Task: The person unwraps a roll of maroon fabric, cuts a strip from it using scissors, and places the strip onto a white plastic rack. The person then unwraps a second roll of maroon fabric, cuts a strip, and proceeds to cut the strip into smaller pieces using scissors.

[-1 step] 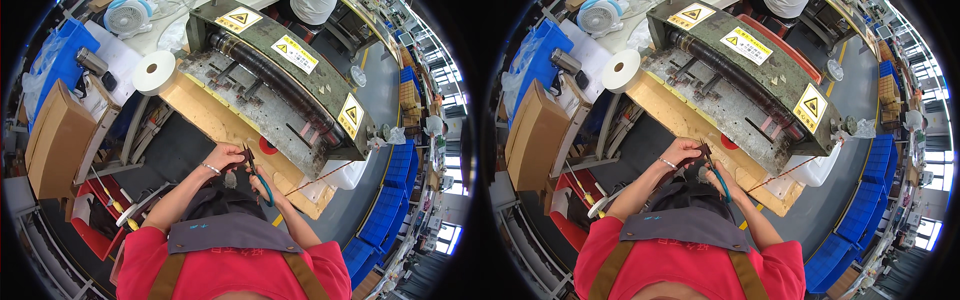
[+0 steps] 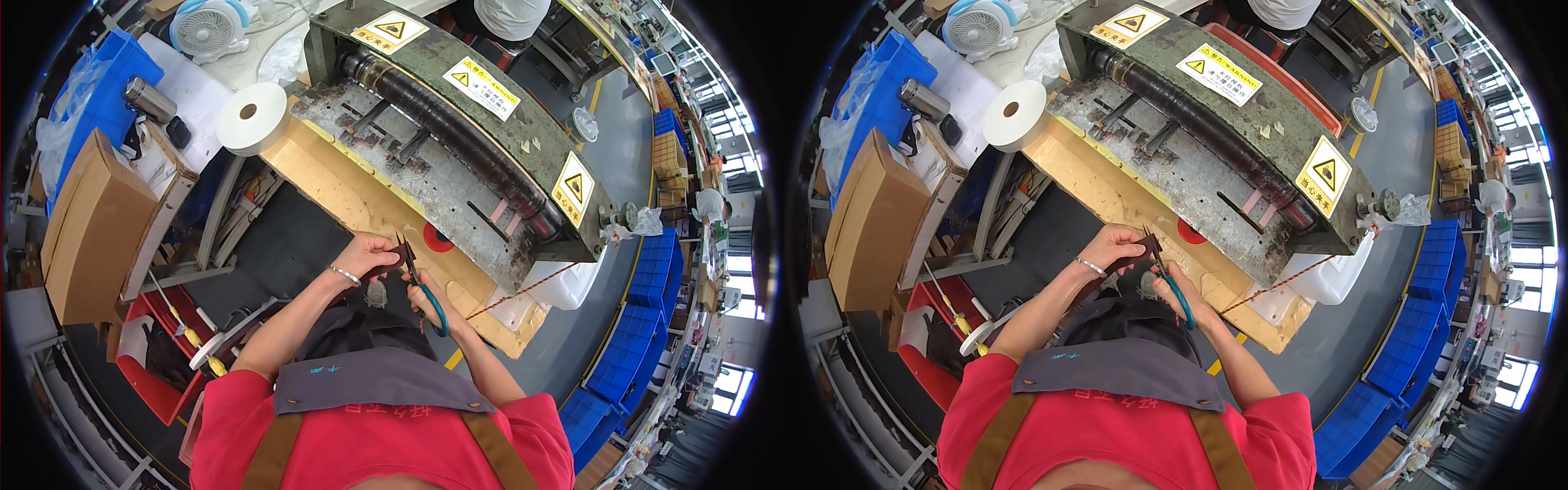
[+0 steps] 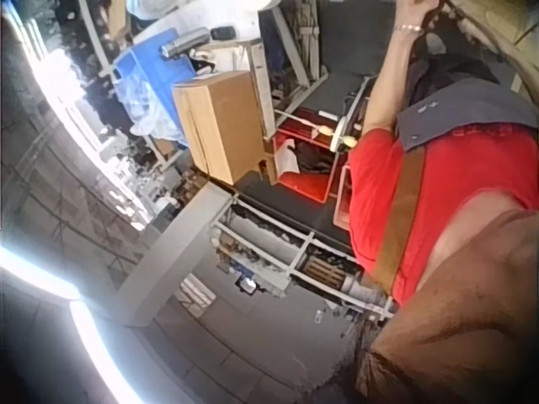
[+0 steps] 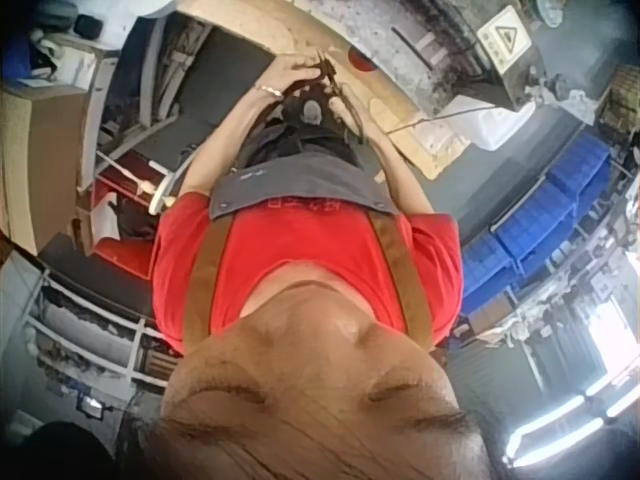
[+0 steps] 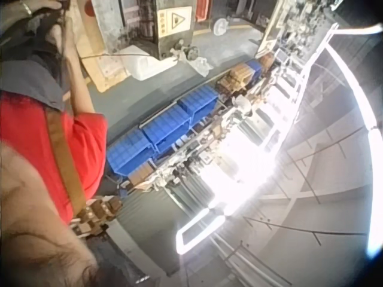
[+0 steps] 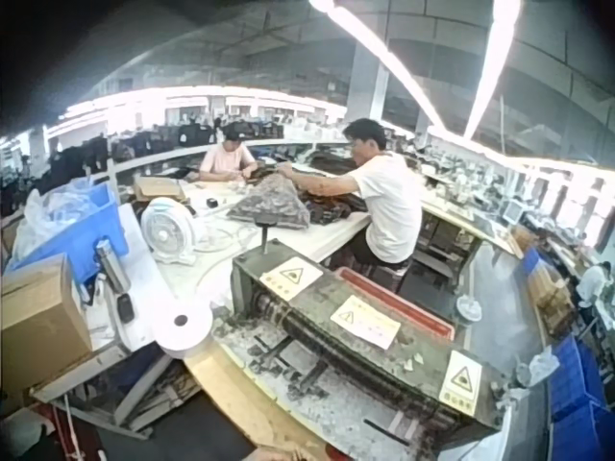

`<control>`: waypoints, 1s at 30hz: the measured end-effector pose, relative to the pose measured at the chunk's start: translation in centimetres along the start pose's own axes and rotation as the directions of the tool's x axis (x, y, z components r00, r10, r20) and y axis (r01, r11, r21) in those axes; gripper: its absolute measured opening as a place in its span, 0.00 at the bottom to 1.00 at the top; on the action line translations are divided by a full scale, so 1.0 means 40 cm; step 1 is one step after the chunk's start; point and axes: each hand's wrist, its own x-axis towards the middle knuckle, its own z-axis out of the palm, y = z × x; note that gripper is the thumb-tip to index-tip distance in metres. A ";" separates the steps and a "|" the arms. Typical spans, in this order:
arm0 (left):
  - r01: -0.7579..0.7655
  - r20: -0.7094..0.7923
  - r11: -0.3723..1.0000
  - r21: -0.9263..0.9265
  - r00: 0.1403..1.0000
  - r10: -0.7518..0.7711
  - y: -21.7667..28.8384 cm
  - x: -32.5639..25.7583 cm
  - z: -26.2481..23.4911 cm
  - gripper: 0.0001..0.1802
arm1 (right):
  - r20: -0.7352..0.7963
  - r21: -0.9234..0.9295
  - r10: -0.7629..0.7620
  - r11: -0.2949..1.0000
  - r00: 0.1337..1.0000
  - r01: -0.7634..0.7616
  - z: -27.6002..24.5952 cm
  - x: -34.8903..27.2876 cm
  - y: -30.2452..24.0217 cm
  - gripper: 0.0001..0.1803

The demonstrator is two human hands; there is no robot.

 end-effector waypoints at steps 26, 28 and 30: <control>0.026 -0.071 0.998 -0.054 0.997 -0.030 0.008 -0.010 0.011 0.05 | 0.205 -0.139 0.045 0.990 0.978 -0.016 -0.075 -0.001 -0.068 0.45; 0.041 -0.082 0.998 -0.050 0.996 -0.045 0.013 -0.011 0.010 0.05 | 0.185 -0.150 0.034 0.989 0.982 -0.006 -0.074 -0.007 -0.080 0.42; 0.054 -0.097 0.997 -0.051 0.994 -0.059 0.024 -0.014 0.013 0.05 | 0.170 -0.168 -0.012 0.985 0.985 0.041 -0.079 -0.003 -0.048 0.37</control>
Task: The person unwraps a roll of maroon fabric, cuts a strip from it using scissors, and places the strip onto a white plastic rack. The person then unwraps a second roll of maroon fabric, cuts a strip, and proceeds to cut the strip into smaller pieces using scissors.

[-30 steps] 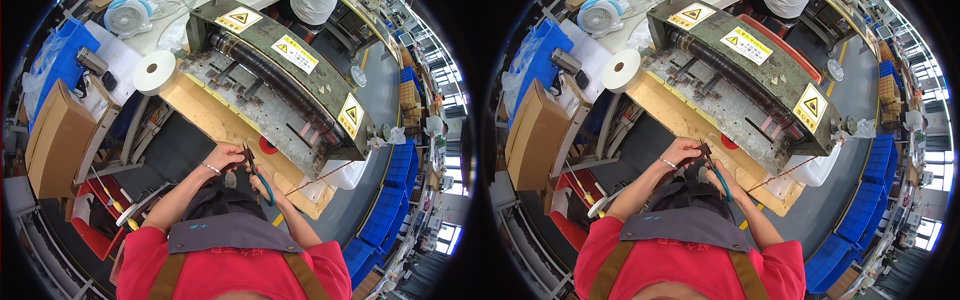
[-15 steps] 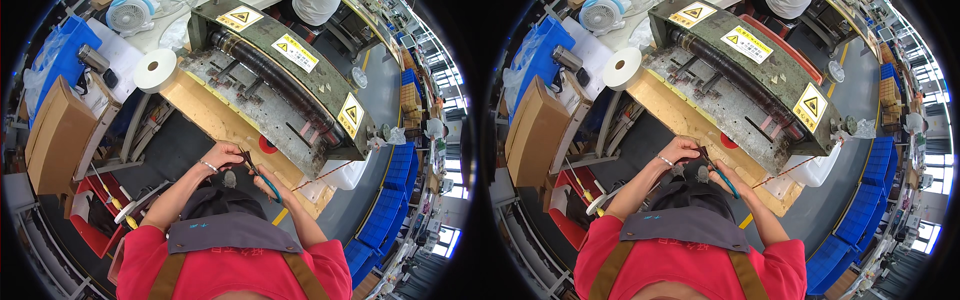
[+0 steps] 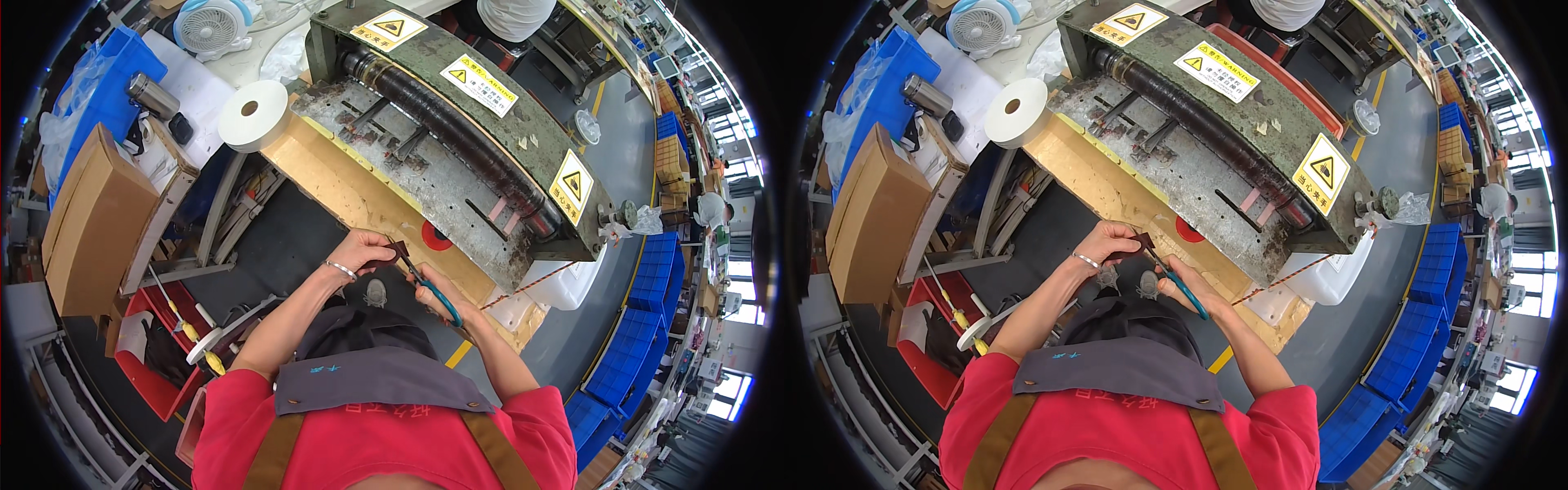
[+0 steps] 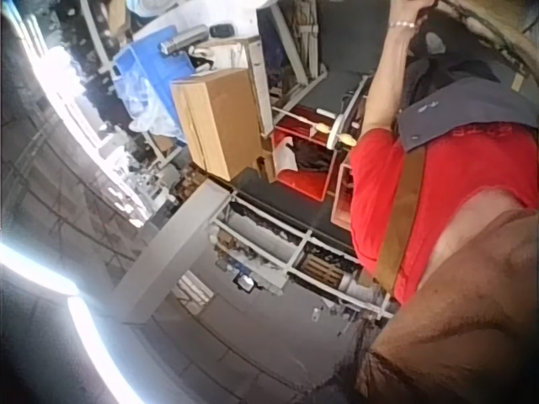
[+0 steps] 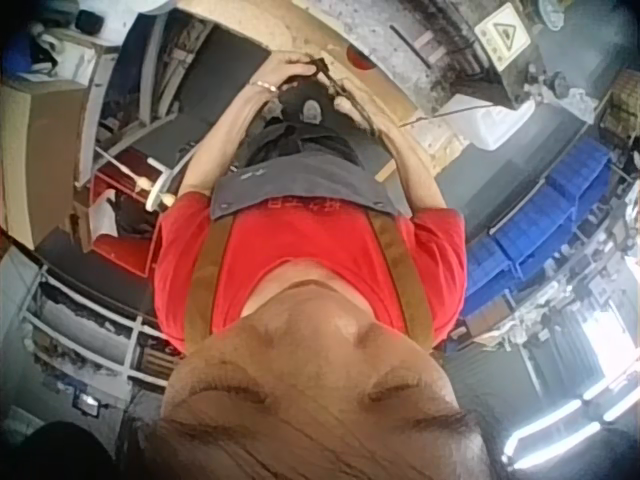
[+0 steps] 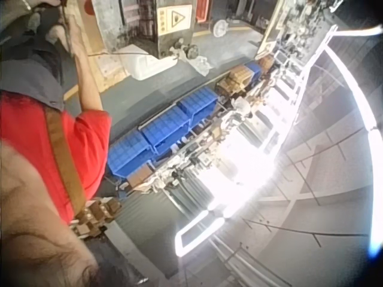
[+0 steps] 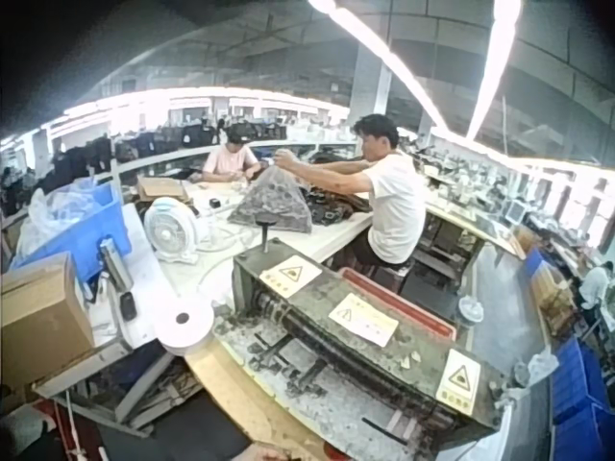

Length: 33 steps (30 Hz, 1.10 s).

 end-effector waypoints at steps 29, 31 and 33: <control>0.077 0.040 0.992 0.103 0.996 -0.081 0.006 0.080 -0.035 0.06 | -0.079 -0.176 -0.069 0.983 0.995 0.054 -0.032 0.065 0.025 0.25; 0.085 0.029 0.992 0.097 0.996 -0.088 0.005 0.086 -0.039 0.06 | -0.071 -0.198 -0.064 0.979 0.995 0.049 -0.037 0.079 0.009 0.22; 0.090 0.050 0.990 0.109 0.994 -0.096 0.012 0.089 -0.045 0.06 | -0.124 -0.156 -0.020 0.988 0.992 0.001 -0.043 0.074 0.034 0.22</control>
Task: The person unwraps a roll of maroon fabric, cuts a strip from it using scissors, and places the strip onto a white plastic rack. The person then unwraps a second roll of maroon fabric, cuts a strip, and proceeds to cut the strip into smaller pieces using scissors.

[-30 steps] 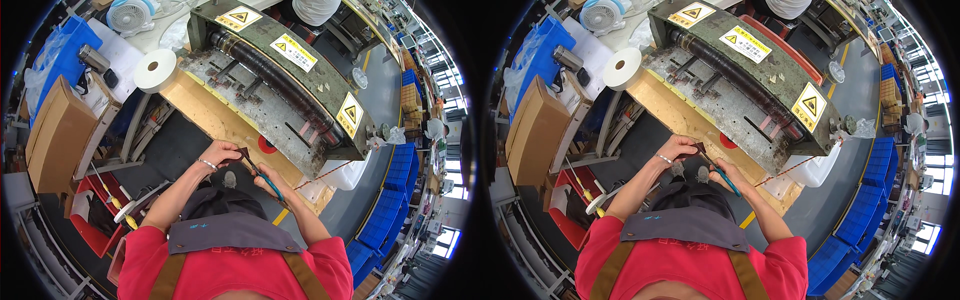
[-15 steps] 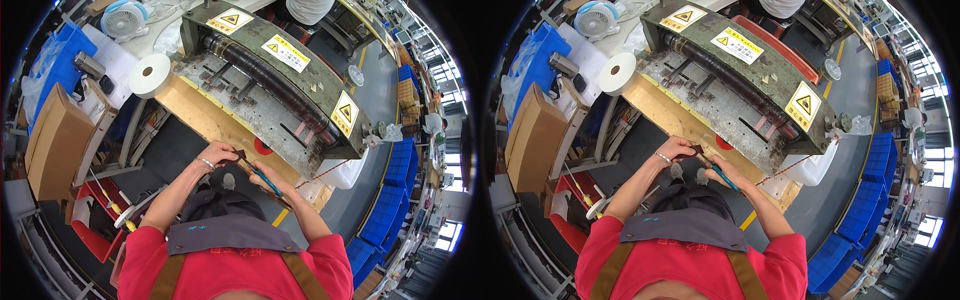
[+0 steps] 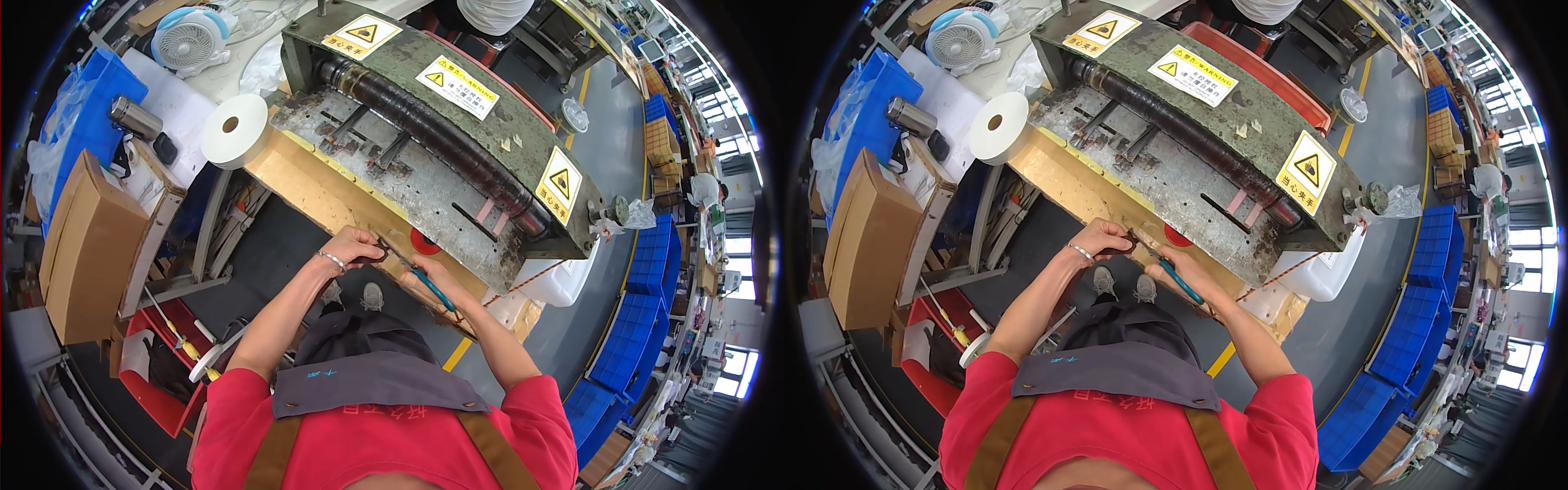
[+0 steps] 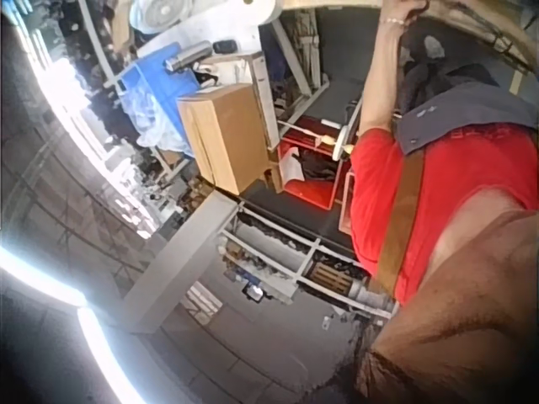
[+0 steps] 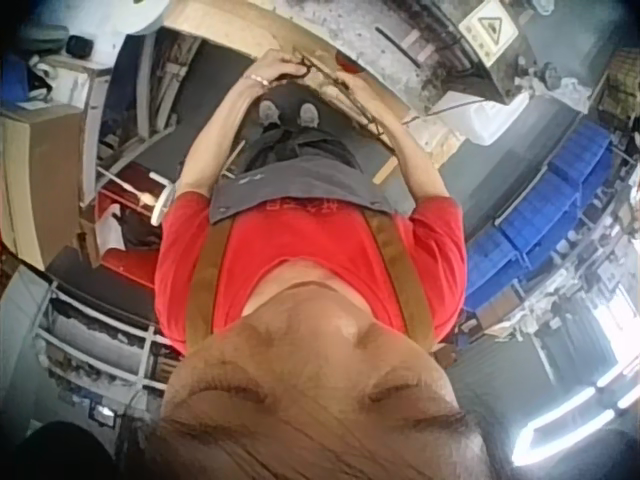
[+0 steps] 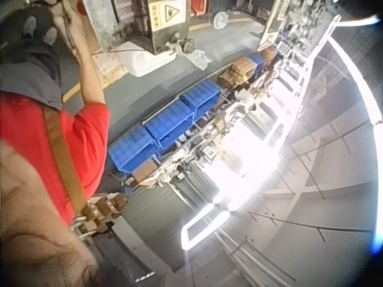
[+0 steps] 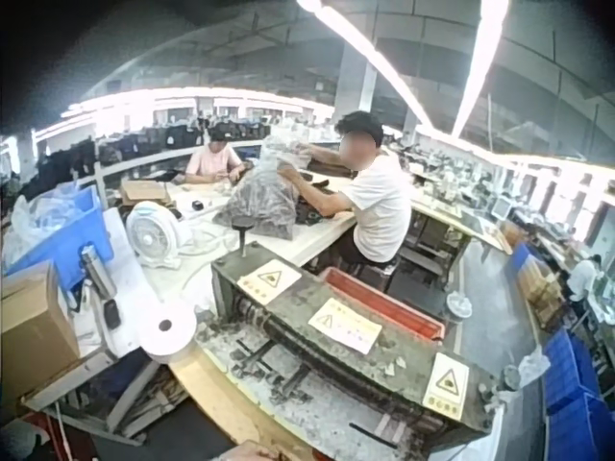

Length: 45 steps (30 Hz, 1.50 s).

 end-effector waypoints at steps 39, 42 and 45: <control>-0.403 -0.298 0.867 -0.292 0.900 0.318 0.015 -0.025 -0.048 0.03 | -0.615 0.520 0.092 0.794 0.783 0.316 0.082 0.131 -0.237 0.21; -0.352 -0.250 0.874 -0.335 0.928 0.277 0.028 -0.023 -0.061 0.04 | -0.546 0.510 0.091 0.825 0.833 0.244 0.063 0.055 -0.236 0.21; -0.393 -0.256 0.837 -0.380 0.915 0.313 0.024 -0.049 -0.074 0.06 | -0.439 0.459 0.118 0.882 0.891 0.109 0.067 0.001 -0.207 0.21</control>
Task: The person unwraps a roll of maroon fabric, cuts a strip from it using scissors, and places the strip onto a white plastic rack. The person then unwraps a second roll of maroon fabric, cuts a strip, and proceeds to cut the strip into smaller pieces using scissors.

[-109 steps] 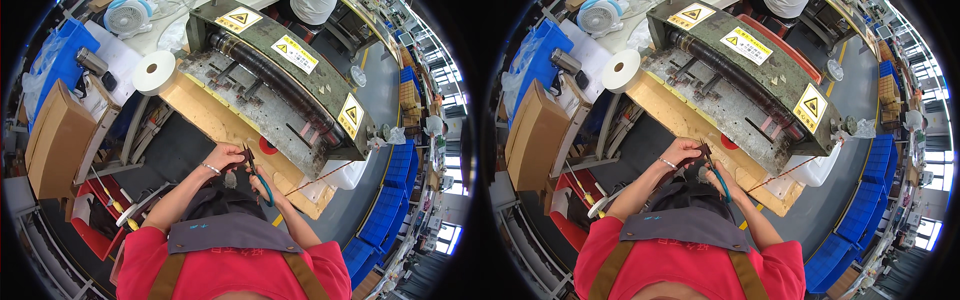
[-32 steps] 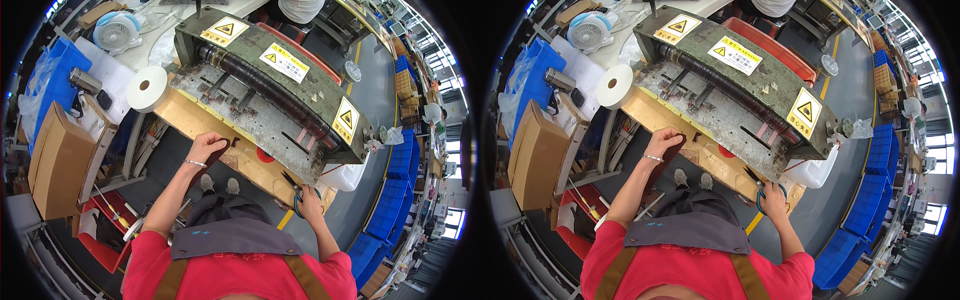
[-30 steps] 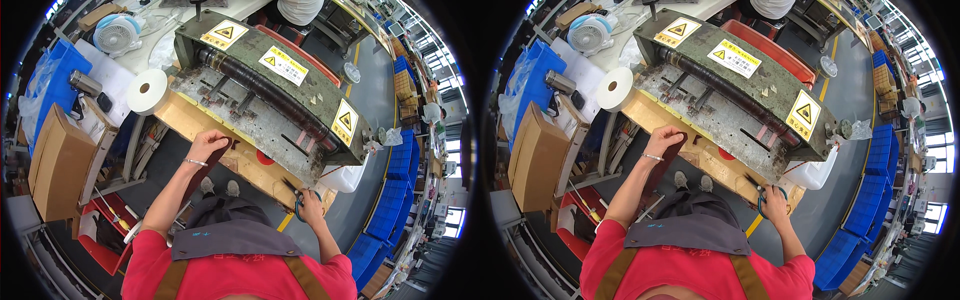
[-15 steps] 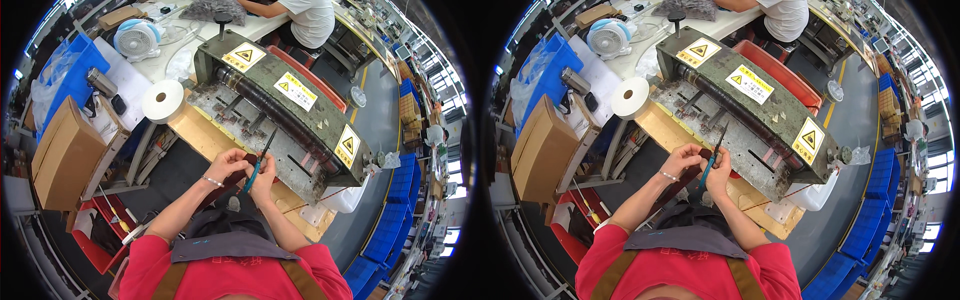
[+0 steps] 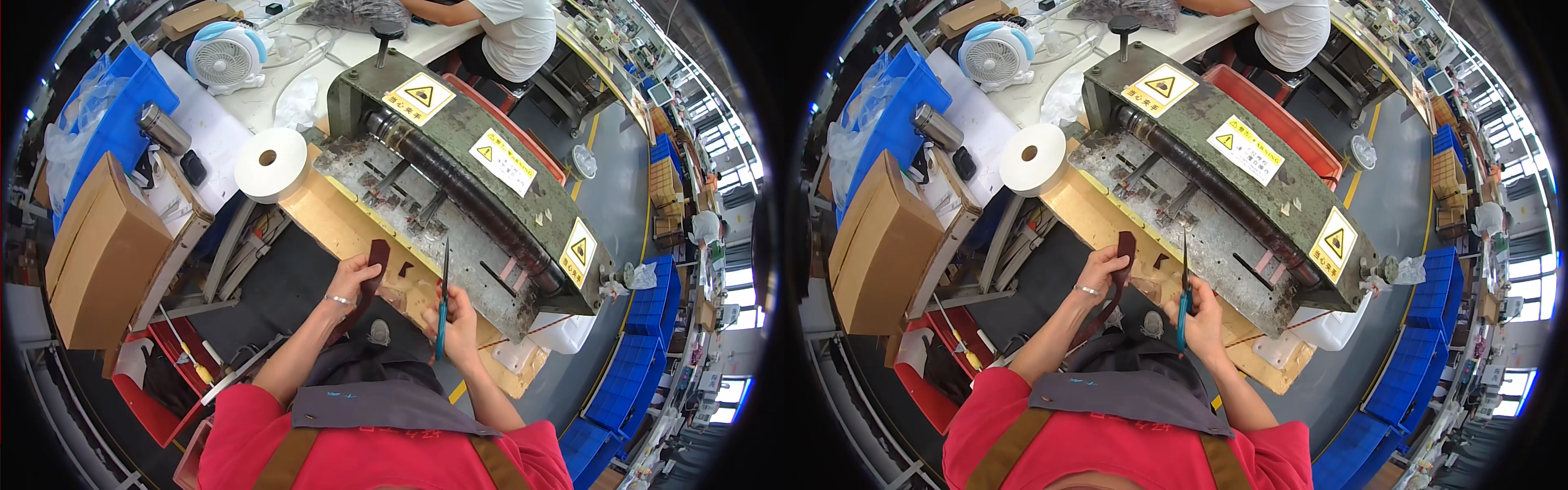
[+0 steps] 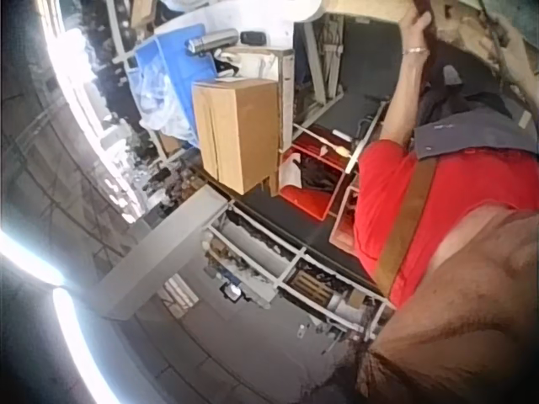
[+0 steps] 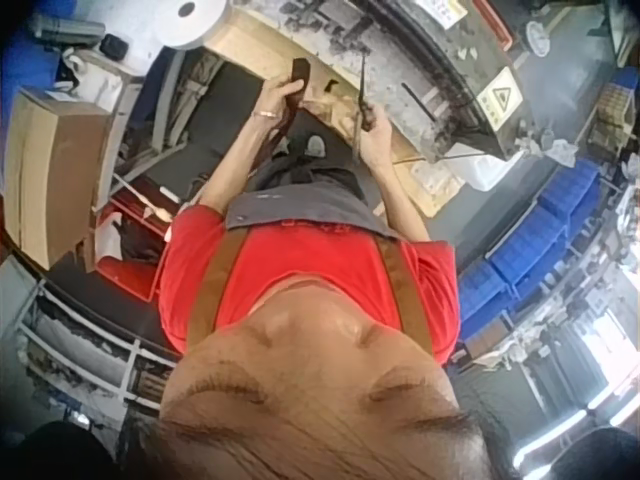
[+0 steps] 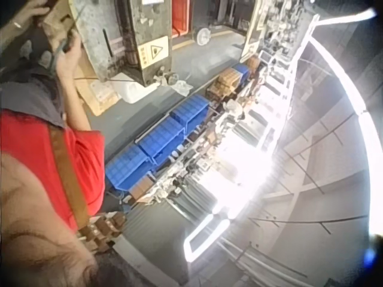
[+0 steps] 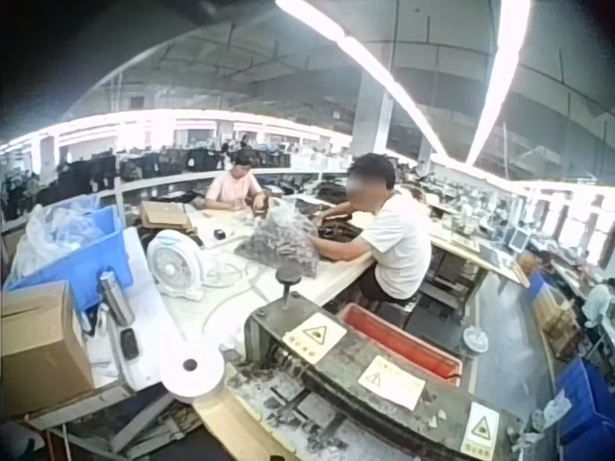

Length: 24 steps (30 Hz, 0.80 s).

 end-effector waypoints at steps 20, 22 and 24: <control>-0.192 -0.116 0.953 0.233 0.968 0.223 0.129 -0.073 -0.091 0.06 | 0.126 -0.480 0.153 0.874 0.980 -0.075 -0.027 -0.061 -0.023 0.26; -0.122 -0.091 0.966 0.228 0.985 0.146 0.114 -0.051 -0.057 0.07 | 0.101 -0.507 0.238 0.847 0.966 -0.156 -0.037 -0.071 -0.024 0.27; -0.056 -0.083 0.971 0.232 0.993 0.078 0.105 -0.035 -0.029 0.08 | 0.106 -0.467 0.243 0.868 0.964 -0.168 -0.031 -0.069 -0.017 0.26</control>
